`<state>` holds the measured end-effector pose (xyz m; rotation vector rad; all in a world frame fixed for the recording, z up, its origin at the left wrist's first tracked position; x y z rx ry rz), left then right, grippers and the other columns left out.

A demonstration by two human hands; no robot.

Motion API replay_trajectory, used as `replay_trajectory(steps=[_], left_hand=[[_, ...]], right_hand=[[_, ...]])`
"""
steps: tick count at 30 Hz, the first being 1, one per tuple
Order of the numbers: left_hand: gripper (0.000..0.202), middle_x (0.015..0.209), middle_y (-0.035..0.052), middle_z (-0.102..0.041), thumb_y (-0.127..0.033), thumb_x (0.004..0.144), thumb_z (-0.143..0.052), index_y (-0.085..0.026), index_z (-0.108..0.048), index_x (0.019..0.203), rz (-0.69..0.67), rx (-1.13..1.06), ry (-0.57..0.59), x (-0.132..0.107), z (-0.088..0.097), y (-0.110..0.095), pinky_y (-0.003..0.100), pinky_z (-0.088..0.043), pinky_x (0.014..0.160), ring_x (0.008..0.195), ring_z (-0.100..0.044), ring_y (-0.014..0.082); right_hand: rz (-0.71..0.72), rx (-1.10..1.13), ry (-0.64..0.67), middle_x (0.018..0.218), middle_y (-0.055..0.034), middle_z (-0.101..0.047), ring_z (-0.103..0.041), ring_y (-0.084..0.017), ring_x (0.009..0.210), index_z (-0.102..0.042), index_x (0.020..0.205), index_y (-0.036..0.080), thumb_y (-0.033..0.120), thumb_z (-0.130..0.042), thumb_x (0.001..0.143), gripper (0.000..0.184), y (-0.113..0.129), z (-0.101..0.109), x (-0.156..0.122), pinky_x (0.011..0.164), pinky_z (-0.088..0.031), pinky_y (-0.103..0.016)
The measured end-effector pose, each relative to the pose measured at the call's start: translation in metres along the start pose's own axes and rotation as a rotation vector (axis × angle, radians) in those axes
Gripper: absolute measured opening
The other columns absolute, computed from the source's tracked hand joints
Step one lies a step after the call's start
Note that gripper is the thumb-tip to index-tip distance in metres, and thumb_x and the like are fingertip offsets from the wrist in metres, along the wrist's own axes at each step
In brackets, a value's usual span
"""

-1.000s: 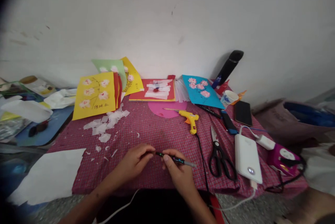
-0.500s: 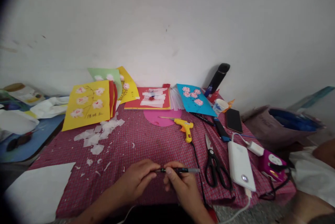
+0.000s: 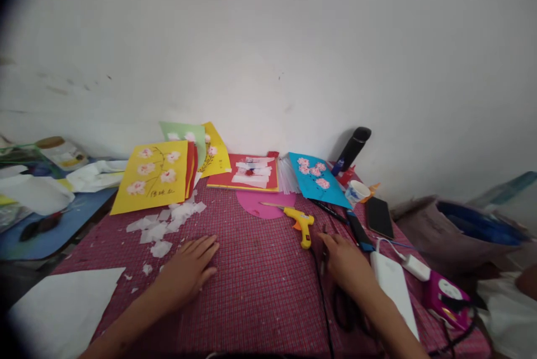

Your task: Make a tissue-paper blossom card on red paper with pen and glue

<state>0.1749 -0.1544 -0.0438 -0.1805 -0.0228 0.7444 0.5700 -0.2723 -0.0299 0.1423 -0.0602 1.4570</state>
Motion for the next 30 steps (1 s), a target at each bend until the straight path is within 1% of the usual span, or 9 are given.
replay_trajectory(steps=[4,7,12,15,18,22,25,28,30], left_hand=[[0.047,0.151,0.0121,-0.051,-0.037,0.095,-0.055,-0.019,-0.059,0.138,0.071,0.095,-0.112,-0.011,0.005,0.032,0.056,-0.037,0.115,0.14,-0.045,0.0342],[0.04,0.149,0.015,-0.052,-0.036,0.095,-0.054,-0.016,-0.065,0.128,0.086,0.156,-0.208,-0.009,0.017,0.039,0.057,-0.037,0.115,0.141,-0.044,0.0355],[0.04,0.155,0.0125,-0.045,-0.032,0.094,-0.057,-0.023,-0.062,0.132,-0.01,0.11,-0.241,0.012,0.03,0.005,0.056,-0.036,0.115,0.143,-0.04,0.0345],[0.045,0.158,0.0113,-0.04,-0.03,0.092,-0.059,-0.026,-0.057,0.136,-0.079,0.058,-0.204,0.03,0.032,-0.021,0.057,-0.033,0.117,0.146,-0.035,0.0349],[0.046,0.159,0.0118,-0.038,-0.031,0.091,-0.061,-0.026,-0.057,0.137,-0.113,0.024,-0.181,0.048,0.034,-0.035,0.056,-0.03,0.119,0.148,-0.032,0.0352],[0.045,0.157,0.0126,-0.041,-0.032,0.091,-0.062,-0.024,-0.058,0.135,-0.112,-0.019,-0.196,0.065,0.031,-0.033,0.055,-0.03,0.12,0.148,-0.032,0.0349],[0.041,0.154,0.0117,-0.046,-0.029,0.093,-0.06,-0.024,-0.06,0.133,-0.1,-0.064,-0.235,0.069,0.028,-0.024,0.056,-0.029,0.12,0.145,-0.037,0.0331],[0.023,0.142,0.0097,-0.057,-0.028,0.096,-0.055,-0.022,-0.069,0.114,-0.113,-0.119,-0.287,0.068,0.029,-0.02,0.055,-0.03,0.12,0.139,-0.045,0.0297],[0.021,0.131,0.0092,-0.064,-0.028,0.099,-0.051,-0.02,-0.071,0.1,-0.134,-0.161,-0.326,0.067,0.031,-0.02,0.054,-0.031,0.12,0.131,-0.051,0.0268]], right_hand=[[0.066,0.081,-0.082,0.118,-0.0163,-0.07,-0.068,-0.028,0.105,-0.069,0.121,0.015,0.016,-0.045,0.098,0.033,0.019,0.009,0.009,0.095,-0.054,-0.042],[0.152,0.121,-0.109,0.125,-0.0158,-0.066,-0.062,-0.028,0.116,-0.07,0.12,0.016,0.02,-0.049,0.096,0.031,0.037,0.008,0.021,0.102,-0.05,-0.043],[0.197,0.053,-0.096,0.143,-0.0159,-0.055,-0.048,-0.034,0.135,-0.073,0.114,0.02,0.022,-0.059,0.09,0.028,0.056,-0.007,0.037,0.111,-0.04,-0.054],[0.174,0.022,-0.077,0.146,-0.0162,-0.052,-0.045,-0.035,0.137,-0.075,0.107,0.02,0.025,-0.059,0.09,0.024,0.054,-0.013,0.039,0.113,-0.037,-0.056],[0.137,-0.001,-0.072,0.144,-0.0165,-0.054,-0.048,-0.035,0.135,-0.074,0.109,0.02,0.024,-0.058,0.09,0.025,0.045,-0.016,0.038,0.113,-0.038,-0.055],[0.119,-0.007,-0.072,0.142,-0.0153,-0.057,-0.05,-0.034,0.134,-0.072,0.116,0.022,0.023,-0.058,0.089,0.03,0.035,-0.018,0.034,0.111,-0.042,-0.054],[0.125,0.019,-0.085,0.139,-0.0143,-0.06,-0.054,-0.034,0.13,-0.072,0.115,0.022,0.024,-0.059,0.09,0.028,0.038,-0.011,0.039,0.109,-0.043,-0.054],[0.167,0.085,-0.085,0.132,-0.012,-0.065,-0.059,-0.03,0.123,-0.073,0.112,0.023,0.025,-0.056,0.093,0.025,0.052,0.004,0.057,0.106,-0.046,-0.05],[0.183,0.135,-0.083,0.127,-0.011,-0.068,-0.062,-0.027,0.118,-0.07,0.117,0.023,0.024,-0.053,0.095,0.028,0.061,0.013,0.075,0.104,-0.048,-0.044]])
Point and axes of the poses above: each hand's wrist, its own x-axis towards the middle knuckle, its own z-axis out of the back of the hand, y = z × x, the point moved 5 cm from there along x, towards the middle knuckle
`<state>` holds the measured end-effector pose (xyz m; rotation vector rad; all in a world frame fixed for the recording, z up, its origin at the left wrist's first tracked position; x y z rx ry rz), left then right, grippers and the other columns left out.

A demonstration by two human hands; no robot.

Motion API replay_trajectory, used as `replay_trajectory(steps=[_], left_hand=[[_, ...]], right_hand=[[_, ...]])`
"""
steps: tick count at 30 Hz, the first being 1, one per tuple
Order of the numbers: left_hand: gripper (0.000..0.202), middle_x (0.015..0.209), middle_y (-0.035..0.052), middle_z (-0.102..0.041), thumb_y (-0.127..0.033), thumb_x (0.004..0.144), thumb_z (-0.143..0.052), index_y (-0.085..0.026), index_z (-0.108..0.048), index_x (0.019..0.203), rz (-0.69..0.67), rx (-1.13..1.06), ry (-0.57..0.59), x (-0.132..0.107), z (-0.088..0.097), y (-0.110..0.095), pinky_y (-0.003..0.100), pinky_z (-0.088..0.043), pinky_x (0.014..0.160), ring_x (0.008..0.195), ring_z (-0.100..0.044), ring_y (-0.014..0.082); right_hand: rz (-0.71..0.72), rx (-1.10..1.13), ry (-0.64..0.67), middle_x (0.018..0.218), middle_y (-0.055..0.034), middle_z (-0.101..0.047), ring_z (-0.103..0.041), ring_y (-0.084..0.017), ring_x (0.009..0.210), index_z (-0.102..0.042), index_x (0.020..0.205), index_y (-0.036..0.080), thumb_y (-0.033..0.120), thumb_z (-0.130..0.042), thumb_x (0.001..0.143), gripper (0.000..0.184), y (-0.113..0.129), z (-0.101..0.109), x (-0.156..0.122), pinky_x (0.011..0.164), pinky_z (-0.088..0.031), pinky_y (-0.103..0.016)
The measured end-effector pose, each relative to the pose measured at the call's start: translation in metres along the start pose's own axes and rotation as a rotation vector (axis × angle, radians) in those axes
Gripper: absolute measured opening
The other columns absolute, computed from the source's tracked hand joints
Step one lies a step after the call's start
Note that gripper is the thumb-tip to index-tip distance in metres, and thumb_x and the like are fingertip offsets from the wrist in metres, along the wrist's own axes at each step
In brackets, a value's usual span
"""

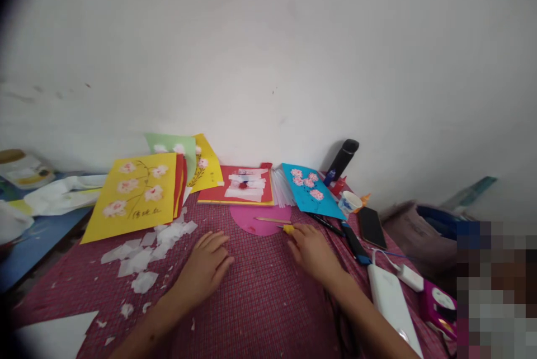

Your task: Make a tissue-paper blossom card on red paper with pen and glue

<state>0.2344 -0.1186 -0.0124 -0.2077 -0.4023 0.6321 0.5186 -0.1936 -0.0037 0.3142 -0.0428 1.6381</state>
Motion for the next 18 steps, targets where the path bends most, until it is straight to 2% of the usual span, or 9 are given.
replay_trajectory(steps=[1,3,7,9,11,13,15,18], left_hand=[[0.022,0.127,0.0091,-0.065,-0.026,0.099,-0.049,-0.019,-0.07,0.099,-0.008,-0.022,-0.016,-0.001,0.001,-0.001,0.053,-0.031,0.12,0.128,-0.053,0.0255],[0.023,0.127,0.0092,-0.065,-0.016,0.095,-0.048,-0.019,-0.069,0.106,-0.024,-0.061,-0.018,-0.002,0.001,-0.003,0.052,-0.031,0.12,0.126,-0.054,0.024],[0.046,0.134,0.0096,-0.06,-0.003,0.084,-0.047,-0.019,-0.062,0.124,-0.062,-0.101,0.099,-0.005,-0.007,-0.013,0.049,-0.036,0.118,0.127,-0.052,0.0245],[0.043,0.132,0.0099,-0.06,-0.004,0.087,-0.045,-0.019,-0.062,0.123,-0.066,-0.101,0.184,-0.007,-0.012,-0.017,0.044,-0.044,0.11,0.121,-0.056,0.0245],[0.037,0.121,0.0084,-0.063,-0.006,0.09,-0.042,-0.021,-0.063,0.117,-0.046,-0.089,0.274,-0.008,-0.018,-0.019,0.038,-0.052,0.096,0.106,-0.061,0.0225],[0.037,0.11,0.0058,-0.063,-0.006,0.09,-0.039,-0.023,-0.063,0.112,-0.017,-0.075,0.334,-0.01,-0.021,-0.02,0.033,-0.054,0.086,0.093,-0.062,0.0195],[0.04,0.107,0.0046,-0.062,-0.003,0.087,-0.038,-0.025,-0.062,0.111,-0.001,-0.064,0.351,-0.01,-0.023,-0.019,0.03,-0.052,0.081,0.088,-0.061,0.0181],[0.046,0.11,0.0045,-0.06,0.001,0.082,-0.037,-0.025,-0.06,0.112,-0.003,-0.079,0.334,-0.01,-0.024,-0.016,0.03,-0.051,0.081,0.089,-0.06,0.0186]], right_hand=[[-0.004,0.015,-0.006,0.123,-0.0111,-0.07,-0.063,-0.025,0.114,-0.071,0.114,0.021,0.023,-0.052,0.096,0.026,0.001,0.002,0.01,0.102,-0.048,-0.041],[-0.044,0.016,0.001,0.112,-0.011,-0.072,-0.065,-0.024,0.107,-0.072,0.104,0.02,0.022,-0.051,0.097,0.022,0.0,0.003,0.028,0.099,-0.049,-0.036],[-0.117,-0.003,0.053,0.097,-0.009,-0.072,-0.066,-0.022,0.097,-0.07,0.093,0.019,0.025,-0.053,0.097,0.018,-0.009,-0.007,0.041,0.092,-0.048,-0.031],[-0.121,-0.004,0.064,0.097,-0.0085,-0.072,-0.066,-0.022,0.096,-0.069,0.094,0.019,0.026,-0.052,0.098,0.019,-0.011,-0.011,0.04,0.092,-0.048,-0.031],[-0.116,0.005,0.069,0.101,-0.0086,-0.072,-0.066,-0.021,0.097,-0.069,0.097,0.02,0.025,-0.05,0.099,0.021,-0.012,-0.013,0.036,0.092,-0.047,-0.031],[-0.115,0.013,0.074,0.104,-0.0087,-0.072,-0.066,-0.022,0.099,-0.07,0.1,0.02,0.025,-0.049,0.099,0.021,-0.013,-0.013,0.033,0.094,-0.047,-0.031],[-0.123,0.014,0.075,0.104,-0.009,-0.072,-0.066,-0.022,0.101,-0.07,0.1,0.019,0.025,-0.05,0.098,0.021,-0.013,-0.011,0.032,0.095,-0.047,-0.032],[-0.129,0.006,0.047,0.106,-0.0099,-0.072,-0.065,-0.022,0.103,-0.07,0.1,0.018,0.023,-0.05,0.097,0.021,-0.01,-0.008,0.034,0.095,-0.047,-0.033]])
Point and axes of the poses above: each hand's wrist, its own x-axis towards the middle knuckle, its own z-axis out of the back of the hand, y = z × x, the point moved 5 cm from there along x, towards the middle knuckle
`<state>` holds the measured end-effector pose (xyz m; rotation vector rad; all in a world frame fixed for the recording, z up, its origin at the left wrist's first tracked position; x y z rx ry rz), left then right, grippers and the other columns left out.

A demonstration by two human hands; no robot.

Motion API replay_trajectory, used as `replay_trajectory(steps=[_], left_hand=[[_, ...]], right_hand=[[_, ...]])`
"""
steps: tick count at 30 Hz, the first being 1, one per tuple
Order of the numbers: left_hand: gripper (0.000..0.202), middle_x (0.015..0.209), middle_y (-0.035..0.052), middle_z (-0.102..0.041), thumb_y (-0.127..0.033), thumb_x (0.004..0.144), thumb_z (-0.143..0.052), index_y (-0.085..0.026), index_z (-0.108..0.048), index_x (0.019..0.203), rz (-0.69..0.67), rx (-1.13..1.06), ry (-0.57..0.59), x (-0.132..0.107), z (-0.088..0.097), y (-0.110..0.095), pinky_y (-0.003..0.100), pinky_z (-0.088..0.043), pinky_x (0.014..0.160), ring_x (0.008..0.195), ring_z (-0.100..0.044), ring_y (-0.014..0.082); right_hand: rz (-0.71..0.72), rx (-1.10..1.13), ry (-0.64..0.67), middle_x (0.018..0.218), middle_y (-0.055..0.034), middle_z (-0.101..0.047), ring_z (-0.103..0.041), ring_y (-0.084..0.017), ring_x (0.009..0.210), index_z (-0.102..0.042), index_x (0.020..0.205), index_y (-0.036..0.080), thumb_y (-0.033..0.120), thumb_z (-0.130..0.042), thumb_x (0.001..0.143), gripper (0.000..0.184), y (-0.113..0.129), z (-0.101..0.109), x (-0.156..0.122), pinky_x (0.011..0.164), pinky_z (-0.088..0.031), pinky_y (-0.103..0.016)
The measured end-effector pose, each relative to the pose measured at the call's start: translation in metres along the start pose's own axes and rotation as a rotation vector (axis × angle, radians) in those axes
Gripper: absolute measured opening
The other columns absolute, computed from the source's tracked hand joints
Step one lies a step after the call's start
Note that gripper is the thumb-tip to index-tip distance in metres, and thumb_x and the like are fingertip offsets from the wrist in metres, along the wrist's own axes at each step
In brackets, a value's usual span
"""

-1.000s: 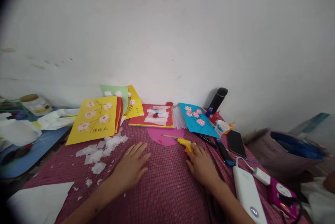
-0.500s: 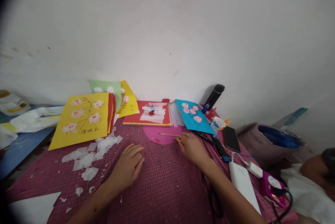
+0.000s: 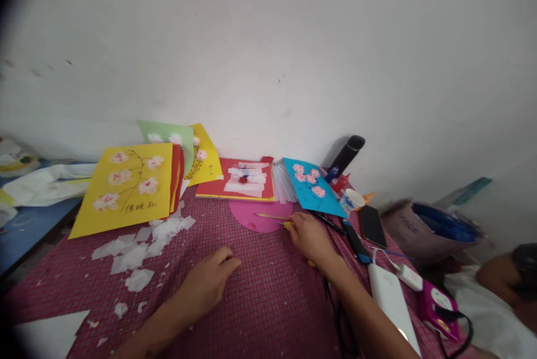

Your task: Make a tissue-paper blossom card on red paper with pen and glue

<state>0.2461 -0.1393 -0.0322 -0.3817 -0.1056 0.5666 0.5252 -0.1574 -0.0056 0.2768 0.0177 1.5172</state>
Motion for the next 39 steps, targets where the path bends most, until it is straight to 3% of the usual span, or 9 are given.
replay_trajectory(steps=[7,12,15,19,25,28,32,36,39], left_hand=[[0.043,0.113,0.0068,-0.06,-0.001,0.083,-0.039,-0.023,-0.062,0.111,0.016,-0.045,-0.047,0.003,0.0,0.005,0.033,-0.051,0.089,0.097,-0.059,0.0203],[0.033,0.119,0.0074,-0.061,-0.007,0.086,-0.046,-0.024,-0.063,0.11,-0.023,-0.048,-0.051,-0.001,0.017,-0.002,0.035,-0.051,0.096,0.105,-0.059,0.0218],[0.029,0.131,0.0103,-0.057,-0.013,0.09,-0.048,-0.022,-0.062,0.114,-0.014,0.012,-0.09,-0.012,0.032,-0.009,0.04,-0.049,0.101,0.116,-0.057,0.0256],[0.027,0.133,0.0108,-0.058,-0.022,0.093,-0.054,-0.023,-0.061,0.119,-0.058,0.069,-0.073,-0.032,0.047,-0.014,0.045,-0.047,0.104,0.125,-0.054,0.0288],[0.03,0.129,0.0124,-0.061,-0.017,0.092,-0.052,-0.02,-0.063,0.119,0.157,0.216,-0.072,-0.054,0.074,0.039,0.047,-0.045,0.106,0.124,-0.055,0.0296],[0.036,0.139,0.0115,-0.056,-0.02,0.09,-0.056,-0.023,-0.061,0.125,0.163,0.251,-0.119,-0.057,0.08,0.059,0.049,-0.039,0.112,0.134,-0.047,0.0303],[0.037,0.144,0.0106,-0.053,-0.022,0.089,-0.059,-0.024,-0.061,0.126,0.093,0.313,-0.131,-0.048,0.079,0.063,0.05,-0.032,0.117,0.138,-0.042,0.0308],[0.039,0.147,0.0115,-0.049,-0.02,0.087,-0.059,-0.022,-0.062,0.125,0.071,0.365,-0.132,-0.024,0.085,0.073,0.051,-0.025,0.12,0.142,-0.036,0.0314],[0.035,0.143,0.014,-0.051,-0.018,0.088,-0.056,-0.021,-0.064,0.122,0.122,0.401,-0.162,0.001,0.099,0.095,0.05,-0.027,0.118,0.14,-0.037,0.032]], right_hand=[[-0.043,-0.053,0.005,0.102,-0.0139,-0.074,-0.068,-0.023,0.098,-0.071,0.101,0.013,0.019,-0.048,0.096,0.024,0.007,-0.009,0.037,0.092,-0.048,-0.03],[-0.02,-0.022,-0.038,0.11,-0.0202,-0.073,-0.068,-0.028,0.102,-0.068,0.113,0.008,0.02,-0.048,0.094,0.03,0.024,-0.011,0.053,0.094,-0.048,-0.037],[0.102,0.074,-0.112,0.117,-0.0173,-0.071,-0.066,-0.029,0.109,-0.067,0.118,0.011,0.024,-0.049,0.093,0.033,0.049,-0.005,0.027,0.097,-0.05,-0.041],[0.174,0.224,-0.122,0.113,-0.0117,-0.074,-0.068,-0.028,0.107,-0.07,0.111,0.021,0.033,-0.049,0.098,0.027,0.075,-0.001,-0.034,0.096,-0.053,-0.043],[0.049,0.42,-0.035,0.102,-0.0082,-0.077,-0.074,-0.027,0.092,-0.073,0.105,0.027,0.04,-0.05,0.099,0.026,0.073,-0.013,-0.105,0.082,-0.06,-0.04],[0.015,0.457,-0.054,0.099,-0.0096,-0.078,-0.075,-0.029,0.088,-0.074,0.102,0.026,0.041,-0.052,0.097,0.027,0.068,-0.02,-0.118,0.079,-0.061,-0.042],[-0.001,0.507,-0.032,0.1,-0.0093,-0.078,-0.075,-0.027,0.089,-0.075,0.102,0.026,0.041,-0.051,0.098,0.028,0.073,-0.03,-0.126,0.08,-0.062,-0.04],[0.005,0.538,0.015,0.099,-0.0086,-0.078,-0.075,-0.025,0.089,-0.074,0.099,0.026,0.039,-0.051,0.098,0.027,0.079,-0.041,-0.133,0.079,-0.062,-0.037],[0.006,0.564,-0.073,0.098,-0.0085,-0.077,-0.074,-0.025,0.089,-0.073,0.098,0.026,0.037,-0.052,0.098,0.024,0.077,-0.044,-0.137,0.08,-0.061,-0.038]])
Point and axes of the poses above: each hand's wrist, its own x-axis towards the middle knuckle, its own z-axis out of the back of the hand, y = z × x, the point moved 5 cm from there along x, towards the middle knuckle
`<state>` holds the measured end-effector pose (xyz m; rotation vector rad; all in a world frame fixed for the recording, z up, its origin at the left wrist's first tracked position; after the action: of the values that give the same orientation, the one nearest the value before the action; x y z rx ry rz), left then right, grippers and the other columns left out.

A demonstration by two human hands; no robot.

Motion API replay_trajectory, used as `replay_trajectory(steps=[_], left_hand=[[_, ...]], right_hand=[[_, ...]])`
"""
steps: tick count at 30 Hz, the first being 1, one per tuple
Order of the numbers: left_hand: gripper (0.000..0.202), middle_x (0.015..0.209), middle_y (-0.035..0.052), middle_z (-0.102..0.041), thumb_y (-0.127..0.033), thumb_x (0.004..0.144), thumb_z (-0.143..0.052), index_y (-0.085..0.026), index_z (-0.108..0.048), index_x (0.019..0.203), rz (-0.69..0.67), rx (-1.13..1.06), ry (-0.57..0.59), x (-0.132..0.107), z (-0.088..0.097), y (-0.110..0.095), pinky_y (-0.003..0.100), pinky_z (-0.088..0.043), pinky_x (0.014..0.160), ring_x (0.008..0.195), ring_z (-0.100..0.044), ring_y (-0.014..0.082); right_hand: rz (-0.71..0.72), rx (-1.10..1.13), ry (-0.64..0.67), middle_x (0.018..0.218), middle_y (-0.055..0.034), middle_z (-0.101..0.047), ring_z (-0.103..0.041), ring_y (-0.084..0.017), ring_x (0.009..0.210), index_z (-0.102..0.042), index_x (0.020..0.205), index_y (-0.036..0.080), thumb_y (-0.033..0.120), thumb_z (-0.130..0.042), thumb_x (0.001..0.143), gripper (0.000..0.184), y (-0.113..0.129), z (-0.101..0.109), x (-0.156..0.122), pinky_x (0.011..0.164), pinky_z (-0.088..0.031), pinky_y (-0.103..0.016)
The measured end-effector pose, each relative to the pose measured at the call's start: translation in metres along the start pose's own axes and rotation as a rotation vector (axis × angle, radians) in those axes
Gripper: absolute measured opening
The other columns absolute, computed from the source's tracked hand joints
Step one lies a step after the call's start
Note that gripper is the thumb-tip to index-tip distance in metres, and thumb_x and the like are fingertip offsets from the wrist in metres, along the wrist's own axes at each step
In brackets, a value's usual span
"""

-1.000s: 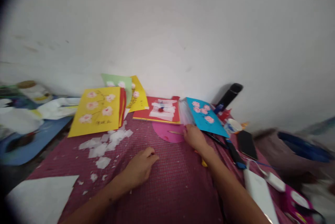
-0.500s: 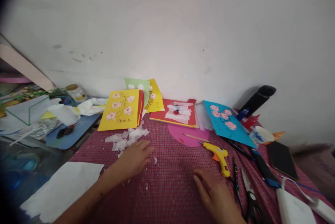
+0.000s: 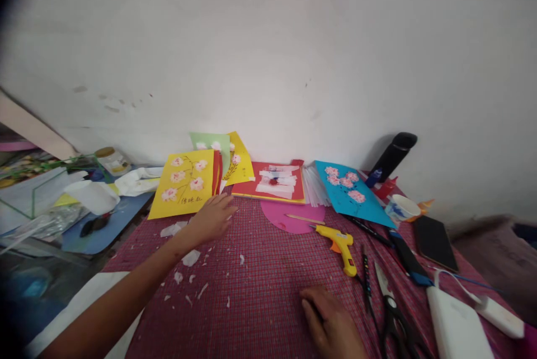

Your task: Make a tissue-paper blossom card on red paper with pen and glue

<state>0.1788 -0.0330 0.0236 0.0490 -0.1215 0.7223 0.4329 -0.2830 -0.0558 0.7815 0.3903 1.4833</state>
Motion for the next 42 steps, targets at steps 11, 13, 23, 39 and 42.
replay_trajectory(steps=[11,13,23,39,42], left_hand=[[0.025,0.103,0.0126,-0.067,-0.031,0.097,-0.05,-0.017,-0.07,0.099,0.013,0.031,0.07,0.078,-0.03,0.007,0.041,-0.043,0.099,0.106,-0.058,0.0264],[0.027,0.102,0.0121,-0.067,-0.033,0.098,-0.049,-0.017,-0.07,0.098,-0.027,0.018,0.072,0.095,-0.038,-0.012,0.039,-0.043,0.097,0.103,-0.059,0.0257],[0.018,0.1,0.012,-0.068,-0.031,0.091,-0.061,-0.015,-0.069,0.095,-0.117,0.018,0.092,0.158,-0.042,-0.038,0.034,-0.045,0.086,0.097,-0.062,0.0242],[0.027,0.099,0.0145,-0.069,-0.019,0.099,-0.044,-0.012,-0.07,0.1,-0.156,0.13,0.011,0.161,-0.046,-0.044,0.037,-0.047,0.087,0.097,-0.065,0.0264],[0.025,0.099,0.0146,-0.069,-0.018,0.099,-0.045,-0.012,-0.069,0.103,-0.155,0.137,-0.002,0.163,-0.04,-0.042,0.036,-0.046,0.087,0.098,-0.065,0.027]], right_hand=[[0.055,0.016,-0.083,0.095,-0.0066,-0.074,-0.072,-0.023,0.087,-0.071,0.1,0.025,0.029,-0.051,0.098,0.02,-0.002,-0.004,-0.004,0.079,-0.06,-0.036],[0.049,0.024,-0.06,0.095,-0.0063,-0.073,-0.07,-0.022,0.087,-0.069,0.099,0.025,0.027,-0.049,0.099,0.02,0.0,-0.005,-0.003,0.078,-0.058,-0.034],[0.053,0.035,-0.046,0.094,-0.0049,-0.071,-0.067,-0.02,0.086,-0.066,0.1,0.024,0.021,-0.046,0.1,0.019,0.006,-0.004,-0.003,0.078,-0.054,-0.032],[-0.007,0.058,0.005,0.095,-0.0053,-0.071,-0.067,-0.019,0.088,-0.067,0.1,0.022,0.023,-0.046,0.101,0.021,0.007,-0.003,-0.002,0.08,-0.051,-0.03],[-0.025,0.054,0.064,0.097,-0.0058,-0.072,-0.067,-0.019,0.089,-0.067,0.102,0.022,0.024,-0.045,0.101,0.022,0.013,0.013,0.026,0.081,-0.05,-0.029]])
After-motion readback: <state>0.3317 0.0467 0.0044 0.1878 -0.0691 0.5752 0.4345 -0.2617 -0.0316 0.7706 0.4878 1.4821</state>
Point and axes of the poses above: each hand's wrist, its own x-axis towards the middle knuckle, its own z-axis out of the back of the hand, y = z × x, the point moved 5 cm from there along x, towards the middle knuckle
